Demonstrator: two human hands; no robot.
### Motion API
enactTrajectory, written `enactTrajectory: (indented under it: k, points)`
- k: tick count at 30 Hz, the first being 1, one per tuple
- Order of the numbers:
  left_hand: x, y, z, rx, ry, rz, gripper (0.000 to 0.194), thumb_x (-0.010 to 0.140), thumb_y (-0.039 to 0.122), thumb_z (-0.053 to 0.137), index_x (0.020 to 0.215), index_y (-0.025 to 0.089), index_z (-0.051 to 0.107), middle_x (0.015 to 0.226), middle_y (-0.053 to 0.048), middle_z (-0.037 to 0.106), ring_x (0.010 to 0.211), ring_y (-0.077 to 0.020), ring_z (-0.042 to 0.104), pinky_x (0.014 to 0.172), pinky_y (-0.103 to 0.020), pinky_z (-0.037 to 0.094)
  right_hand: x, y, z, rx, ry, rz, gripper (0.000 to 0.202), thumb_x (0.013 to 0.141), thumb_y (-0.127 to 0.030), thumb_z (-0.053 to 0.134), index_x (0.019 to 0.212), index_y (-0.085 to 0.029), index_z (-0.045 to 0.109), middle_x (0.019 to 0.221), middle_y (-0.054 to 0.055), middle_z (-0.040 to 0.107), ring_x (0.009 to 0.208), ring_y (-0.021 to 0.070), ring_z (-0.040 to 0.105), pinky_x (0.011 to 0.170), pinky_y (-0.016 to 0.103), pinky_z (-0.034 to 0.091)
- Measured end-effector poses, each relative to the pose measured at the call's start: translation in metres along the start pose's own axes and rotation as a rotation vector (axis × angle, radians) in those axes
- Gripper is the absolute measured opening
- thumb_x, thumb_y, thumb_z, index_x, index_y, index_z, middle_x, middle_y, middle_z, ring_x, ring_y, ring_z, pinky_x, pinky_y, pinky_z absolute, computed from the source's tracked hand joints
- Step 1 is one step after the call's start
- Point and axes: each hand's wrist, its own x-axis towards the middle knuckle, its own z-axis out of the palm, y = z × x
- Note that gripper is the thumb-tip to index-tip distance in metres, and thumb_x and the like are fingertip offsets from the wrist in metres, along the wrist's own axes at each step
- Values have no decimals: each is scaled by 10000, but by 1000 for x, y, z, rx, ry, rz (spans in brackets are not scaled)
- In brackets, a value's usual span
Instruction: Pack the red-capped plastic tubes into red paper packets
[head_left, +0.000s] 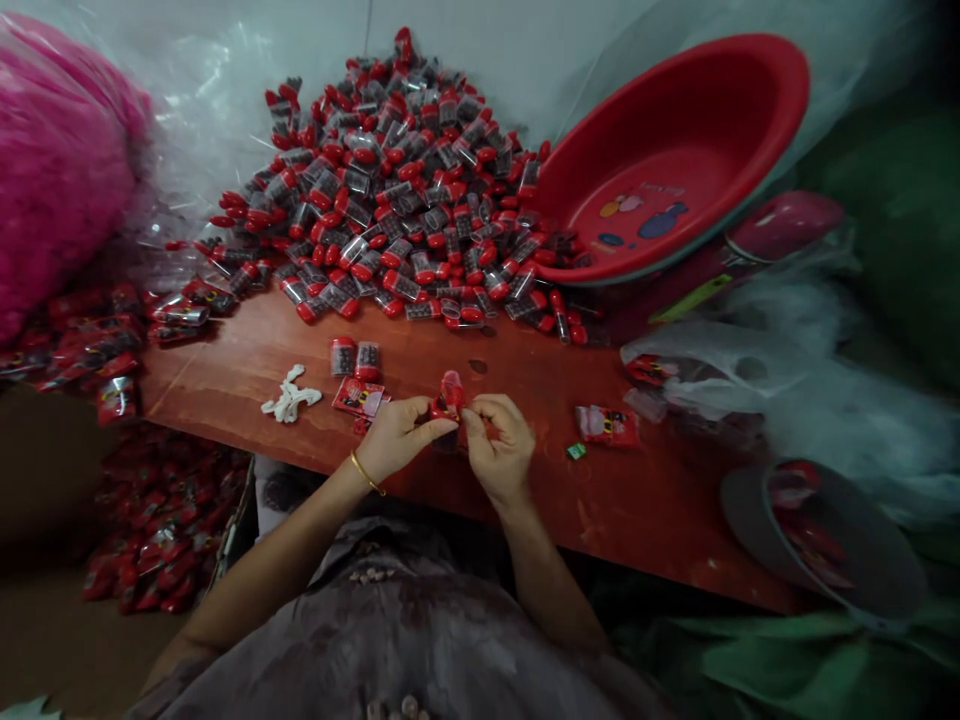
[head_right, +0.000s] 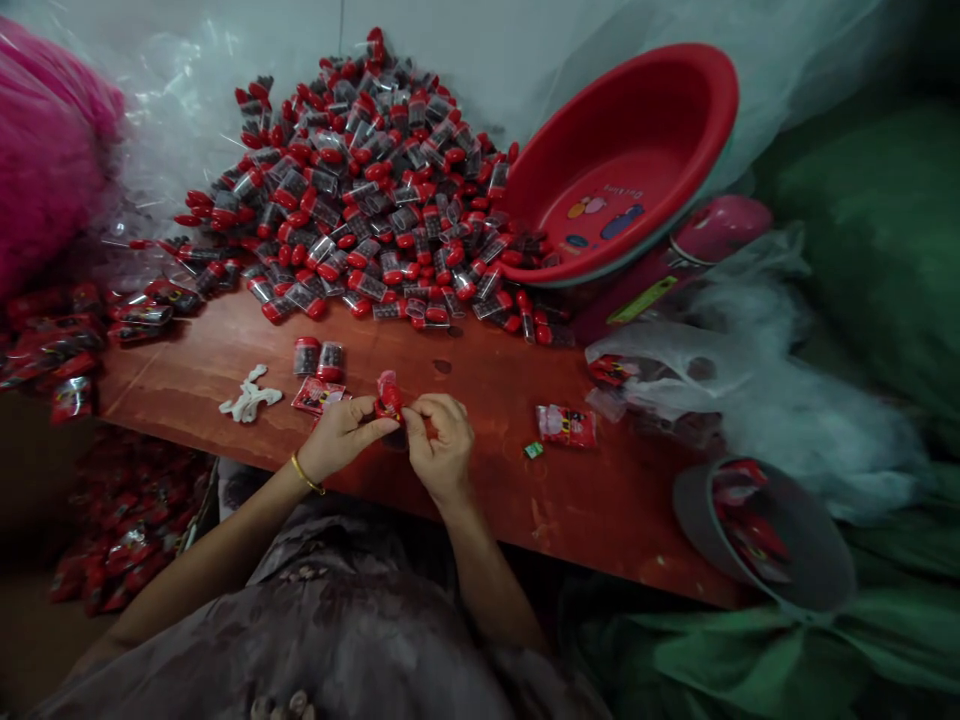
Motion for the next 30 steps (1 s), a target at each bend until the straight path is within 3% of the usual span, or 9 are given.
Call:
enactTrajectory:
  k: [2, 4, 8, 12, 16, 21, 26, 30]
  points:
    - [2, 2, 1, 73, 22, 36, 191, 761, 369, 613, 735, 193, 681, 636, -1, 648, 601, -146, 552, 578, -216, 401, -2, 5, 1, 63, 4, 73, 214, 838, -373, 526, 698, -219, 573, 704, 17, 572, 701, 160, 526, 715, 311, 444]
    - [6, 0, 3, 87, 40, 59, 189, 776, 361, 592, 765, 199, 689, 675, -12, 667, 631, -159, 570, 608, -225, 416, -4, 15, 2, 172, -71, 142, 204, 846, -396, 511, 798, -219, 600, 760, 17, 592, 734, 154, 542, 720, 298, 459]
    - [12, -11, 8, 81, 32, 77, 206, 781, 329, 587, 920, 223, 696, 873, -47, 712, 807, -209, 630, 762, -275, 451, -7, 35, -1, 225, -184, 90, 205, 783, -348, 625, 955, -247, 669, 1008, 43, 619, 956, 177, 566, 866, 333, 446]
    - [15, -25, 9, 87, -50, 82, 291, 778, 305, 593, 1055, 245, 656, 1052, -64, 697, 1011, -226, 617, 935, -332, 412, -11, 50, -9, 169, -174, 78, 162, 791, -350, 619, 895, -264, 711, 956, 38, 639, 911, 177, 586, 824, 340, 462]
    - [18, -36, 9, 267, -92, 128, 256, 783, 260, 586, 1029, 231, 650, 1162, -69, 659, 1235, -228, 485, 1102, -416, 221, -8, 57, -17, 42, -246, -3, 149, 782, -384, 630, 787, -261, 713, 871, 32, 671, 824, 188, 588, 776, 355, 462]
    - [25, -40, 5, 411, -111, 186, 227, 789, 265, 596, 1007, 224, 647, 1144, -98, 662, 1275, -258, 439, 1112, -478, 149, 0, 62, -21, -116, -346, -69, 149, 783, -396, 638, 788, -258, 693, 796, 32, 672, 807, 202, 568, 787, 361, 444]
    - [24, -45, 6, 449, -111, 169, 187, 782, 217, 593, 959, 222, 655, 1125, -100, 670, 1267, -265, 448, 1104, -486, 155, 3, 62, -15, -21, -370, -76, 311, 709, -430, 712, 964, -258, 665, 1038, 51, 646, 977, 218, 567, 884, 384, 422]
    - [19, -45, 5, 463, -95, 150, 231, 775, 197, 590, 996, 233, 646, 1158, -92, 657, 1296, -269, 409, 1112, -512, 102, 8, 61, -10, -20, -382, -76, 166, 751, -408, 678, 814, -255, 687, 926, 36, 666, 889, 201, 581, 826, 366, 434]
